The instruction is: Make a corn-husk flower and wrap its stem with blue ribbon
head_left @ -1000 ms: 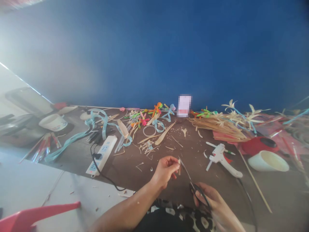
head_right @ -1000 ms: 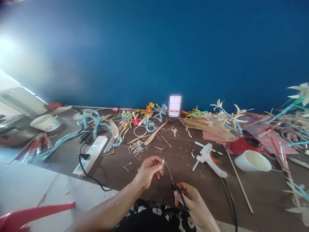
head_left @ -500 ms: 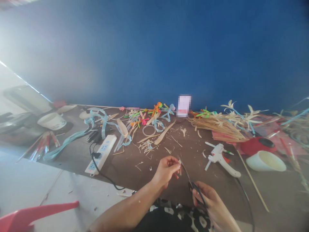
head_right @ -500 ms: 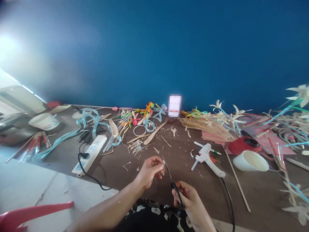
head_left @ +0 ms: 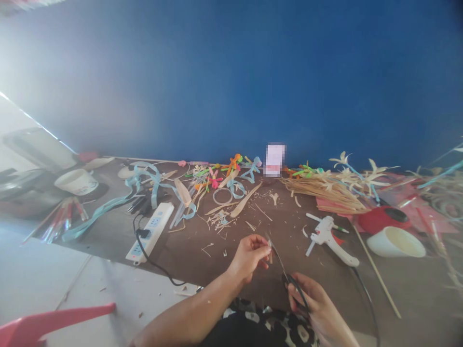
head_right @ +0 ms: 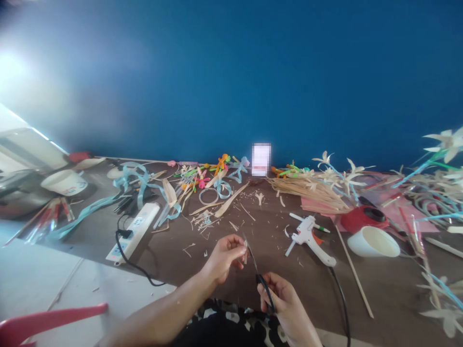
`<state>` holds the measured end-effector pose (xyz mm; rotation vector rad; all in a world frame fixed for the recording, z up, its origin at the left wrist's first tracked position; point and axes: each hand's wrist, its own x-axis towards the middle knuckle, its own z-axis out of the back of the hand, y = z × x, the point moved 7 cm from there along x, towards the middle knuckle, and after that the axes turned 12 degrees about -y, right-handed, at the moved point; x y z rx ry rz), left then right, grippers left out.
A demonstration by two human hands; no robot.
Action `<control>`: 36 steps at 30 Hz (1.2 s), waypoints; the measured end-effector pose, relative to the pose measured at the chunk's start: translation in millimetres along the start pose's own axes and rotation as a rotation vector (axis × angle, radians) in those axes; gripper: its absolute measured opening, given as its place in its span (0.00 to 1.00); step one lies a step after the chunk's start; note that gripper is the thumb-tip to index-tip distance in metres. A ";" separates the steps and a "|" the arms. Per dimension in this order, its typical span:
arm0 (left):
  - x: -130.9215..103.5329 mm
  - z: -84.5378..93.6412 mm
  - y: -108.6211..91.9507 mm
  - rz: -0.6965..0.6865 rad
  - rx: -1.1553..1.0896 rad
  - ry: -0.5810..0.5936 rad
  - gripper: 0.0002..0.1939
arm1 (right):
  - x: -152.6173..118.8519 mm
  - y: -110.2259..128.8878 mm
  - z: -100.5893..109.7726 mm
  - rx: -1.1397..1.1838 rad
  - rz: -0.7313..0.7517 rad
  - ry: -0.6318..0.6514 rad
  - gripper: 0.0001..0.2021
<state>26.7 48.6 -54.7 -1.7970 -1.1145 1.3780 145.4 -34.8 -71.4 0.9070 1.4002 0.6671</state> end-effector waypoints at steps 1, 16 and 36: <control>-0.3 0.2 -0.5 0.004 0.002 -0.003 0.12 | -0.2 0.2 0.2 0.002 -0.001 -0.001 0.16; -5.5 -1.6 -4.7 0.024 -0.020 0.061 0.09 | -3.8 2.6 3.0 0.099 -0.093 0.003 0.18; 1.3 9.2 -10.4 0.076 0.213 0.070 0.04 | -8.0 32.8 14.4 -0.256 0.015 0.150 0.19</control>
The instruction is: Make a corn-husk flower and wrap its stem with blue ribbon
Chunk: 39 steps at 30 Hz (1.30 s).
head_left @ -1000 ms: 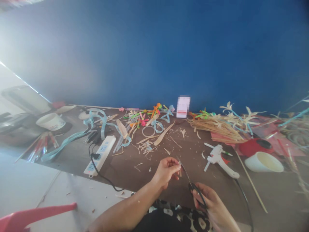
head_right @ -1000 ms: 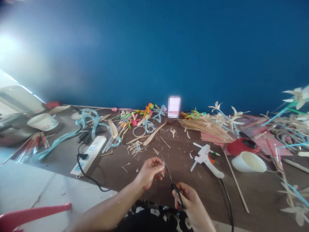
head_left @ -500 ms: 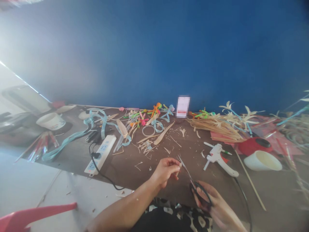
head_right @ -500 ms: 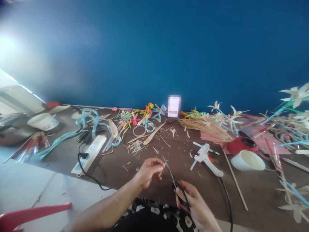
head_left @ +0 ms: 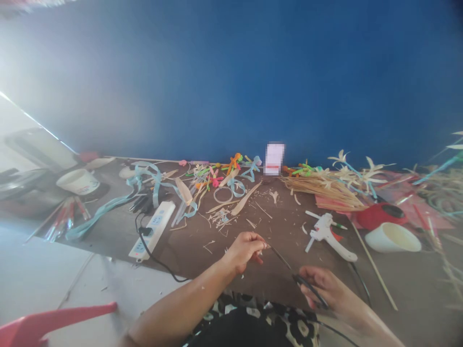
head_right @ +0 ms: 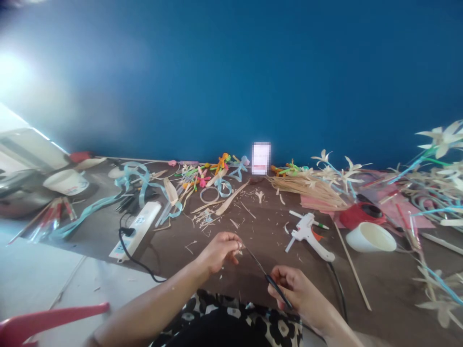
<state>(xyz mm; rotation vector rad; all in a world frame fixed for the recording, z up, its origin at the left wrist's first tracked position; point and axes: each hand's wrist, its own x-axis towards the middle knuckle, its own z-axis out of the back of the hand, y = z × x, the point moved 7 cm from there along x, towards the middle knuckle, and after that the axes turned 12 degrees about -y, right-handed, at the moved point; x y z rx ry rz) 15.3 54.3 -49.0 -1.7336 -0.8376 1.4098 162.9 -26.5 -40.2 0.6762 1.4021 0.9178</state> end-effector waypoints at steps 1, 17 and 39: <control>0.5 0.5 0.6 0.003 -0.005 -0.001 0.04 | 0.1 1.1 0.6 -0.010 -0.005 -0.008 0.18; 1.8 1.3 6.7 0.072 -0.031 0.007 0.04 | 4.0 3.6 7.2 -0.134 0.031 0.034 0.14; 6.6 2.9 11.3 0.098 -0.086 0.041 0.06 | 8.5 -0.1 7.8 -0.079 0.030 -0.018 0.16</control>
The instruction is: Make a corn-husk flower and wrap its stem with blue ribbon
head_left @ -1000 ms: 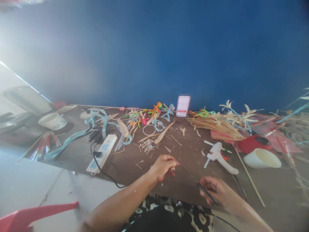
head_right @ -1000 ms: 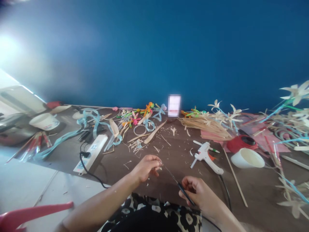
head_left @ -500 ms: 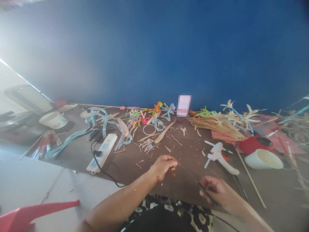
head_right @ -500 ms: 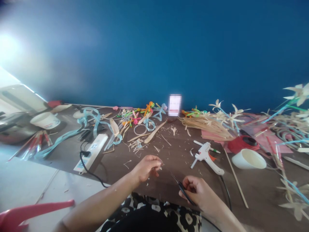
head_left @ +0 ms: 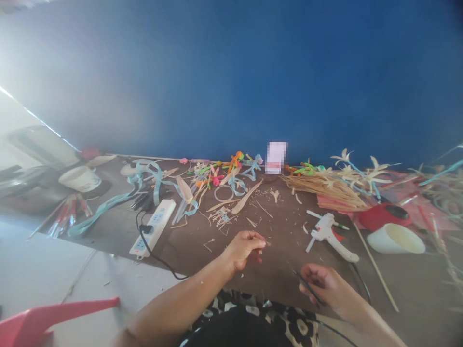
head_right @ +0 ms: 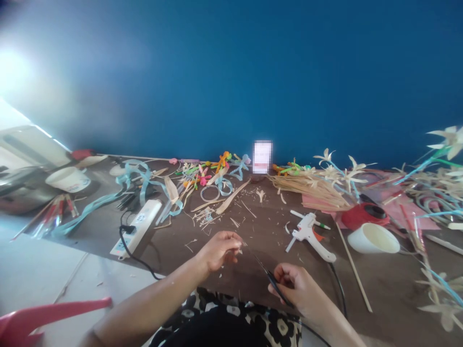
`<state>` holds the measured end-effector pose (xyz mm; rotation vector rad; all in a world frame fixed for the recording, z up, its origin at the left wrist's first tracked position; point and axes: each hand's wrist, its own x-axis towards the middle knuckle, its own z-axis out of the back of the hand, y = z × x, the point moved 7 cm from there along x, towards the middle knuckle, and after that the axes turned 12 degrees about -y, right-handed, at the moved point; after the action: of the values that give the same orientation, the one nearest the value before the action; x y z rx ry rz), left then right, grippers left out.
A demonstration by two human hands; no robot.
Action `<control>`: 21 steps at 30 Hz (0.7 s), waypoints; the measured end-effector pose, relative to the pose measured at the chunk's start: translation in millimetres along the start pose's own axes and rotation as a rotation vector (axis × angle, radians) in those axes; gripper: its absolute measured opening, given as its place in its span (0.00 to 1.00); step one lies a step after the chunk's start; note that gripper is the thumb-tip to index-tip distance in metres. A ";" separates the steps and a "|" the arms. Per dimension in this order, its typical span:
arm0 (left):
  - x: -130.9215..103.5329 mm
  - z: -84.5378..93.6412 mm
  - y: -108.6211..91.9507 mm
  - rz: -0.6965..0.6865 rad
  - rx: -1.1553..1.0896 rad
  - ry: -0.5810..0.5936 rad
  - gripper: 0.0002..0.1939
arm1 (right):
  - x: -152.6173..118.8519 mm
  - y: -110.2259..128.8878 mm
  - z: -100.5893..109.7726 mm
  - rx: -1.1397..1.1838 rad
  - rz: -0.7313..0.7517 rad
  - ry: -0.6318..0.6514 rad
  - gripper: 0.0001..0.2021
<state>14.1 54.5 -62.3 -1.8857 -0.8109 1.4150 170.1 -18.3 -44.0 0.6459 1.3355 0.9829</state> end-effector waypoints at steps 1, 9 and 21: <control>-0.1 -0.1 0.0 -0.002 -0.003 0.002 0.06 | -0.1 0.0 -0.4 0.007 -0.001 0.003 0.16; 0.1 1.9 3.0 0.026 -0.009 0.002 0.06 | -3.4 1.9 -0.5 0.022 0.004 0.000 0.17; -1.3 8.2 4.9 0.015 -0.026 -0.001 0.07 | -3.9 1.3 -2.7 0.007 -0.018 0.011 0.16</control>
<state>6.3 51.5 -67.1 -1.9143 -0.8212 1.4206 167.3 -21.5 -41.4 0.6335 1.3530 0.9689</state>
